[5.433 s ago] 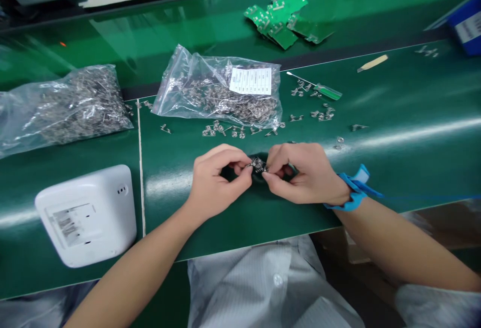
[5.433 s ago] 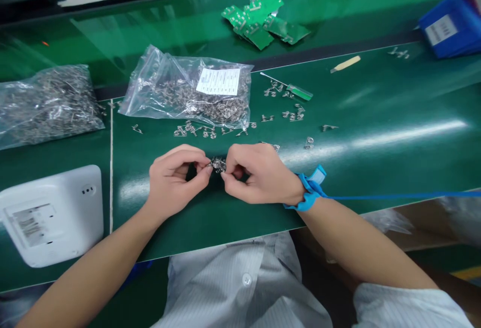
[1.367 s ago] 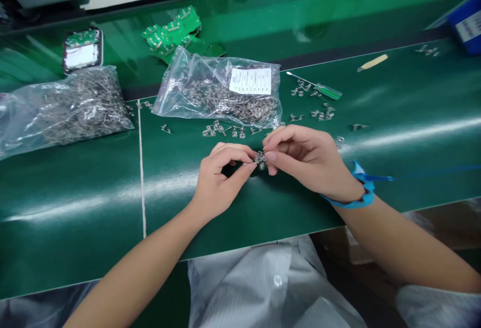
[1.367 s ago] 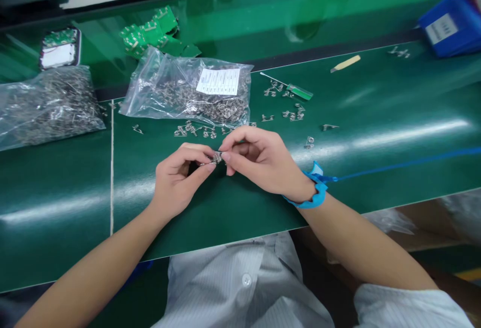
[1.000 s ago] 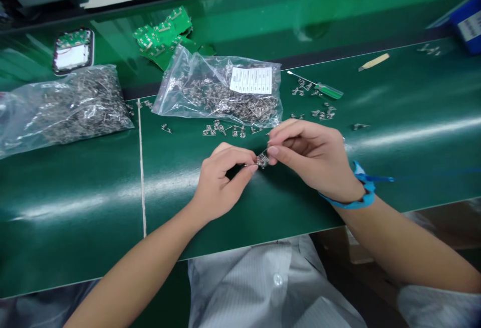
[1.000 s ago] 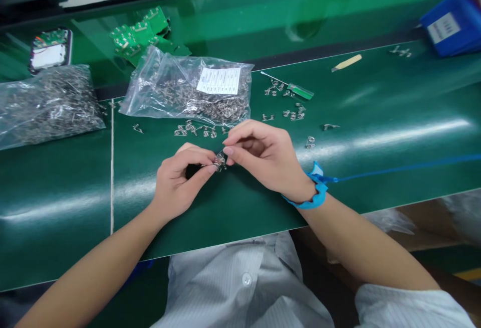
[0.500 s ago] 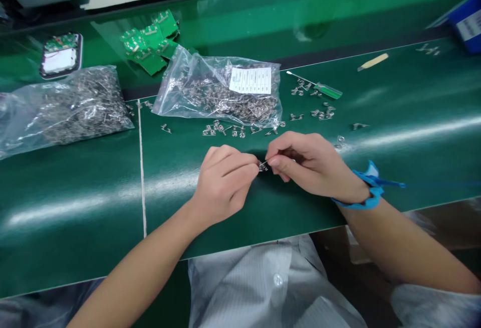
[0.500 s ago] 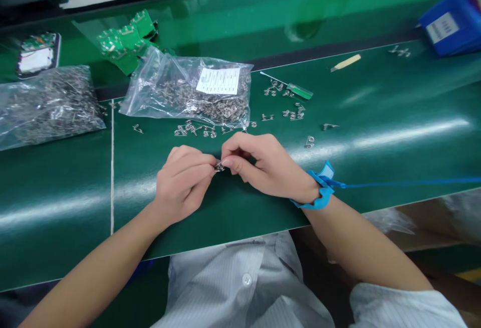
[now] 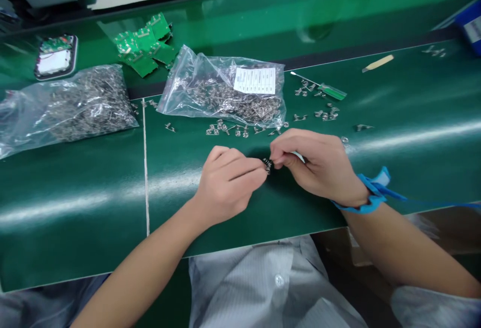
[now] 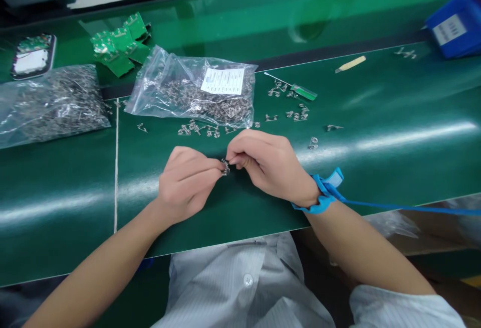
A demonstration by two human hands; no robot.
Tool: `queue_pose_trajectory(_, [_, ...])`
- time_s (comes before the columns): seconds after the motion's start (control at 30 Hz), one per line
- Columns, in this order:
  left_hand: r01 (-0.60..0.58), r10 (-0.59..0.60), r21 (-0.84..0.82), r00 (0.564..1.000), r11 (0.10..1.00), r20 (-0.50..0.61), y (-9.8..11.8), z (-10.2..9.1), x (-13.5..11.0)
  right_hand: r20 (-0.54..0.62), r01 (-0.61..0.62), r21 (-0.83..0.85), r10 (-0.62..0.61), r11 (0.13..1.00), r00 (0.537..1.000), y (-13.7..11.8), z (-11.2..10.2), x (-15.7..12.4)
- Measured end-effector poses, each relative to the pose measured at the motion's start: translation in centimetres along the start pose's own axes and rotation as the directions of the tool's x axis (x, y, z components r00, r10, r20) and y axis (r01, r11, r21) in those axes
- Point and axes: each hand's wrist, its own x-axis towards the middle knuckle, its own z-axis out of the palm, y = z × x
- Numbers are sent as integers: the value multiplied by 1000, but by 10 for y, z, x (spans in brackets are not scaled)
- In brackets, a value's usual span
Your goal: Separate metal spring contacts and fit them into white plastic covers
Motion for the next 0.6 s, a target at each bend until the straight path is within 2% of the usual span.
queue_pose_trajectory(0.07, [70,-67,-122,997,990,26,-1,-2,2,14,-45,54,44,998,999,-2,-2,0])
queue_pose_trajectory(0.13, [118,-110,-179,992,977,56,-2,-4,4,79,-146,194,133,970,988,-3,-5,-1])
queue_pose_trajectory(0.23, [137,-125,-176,989,975,75,-4,-5,5,198,-321,411,260,853,945,-5,-10,-2])
queue_pose_trajectory(0.3, [135,-122,-171,989,976,79,-4,-5,4,245,-386,455,304,802,920,-6,-12,-2])
queue_pose_trajectory(0.37, [129,-117,-177,990,976,75,-4,-4,3,253,-406,438,323,802,912,-6,-13,-1])
queue_pose_trajectory(0.47, [124,-109,-201,991,972,81,-4,-3,3,178,-333,359,286,872,941,-5,-11,-1])
queue_pose_trajectory(0.6, [185,-171,-251,982,950,77,-4,-4,6,60,-62,96,56,993,997,-2,-9,0])
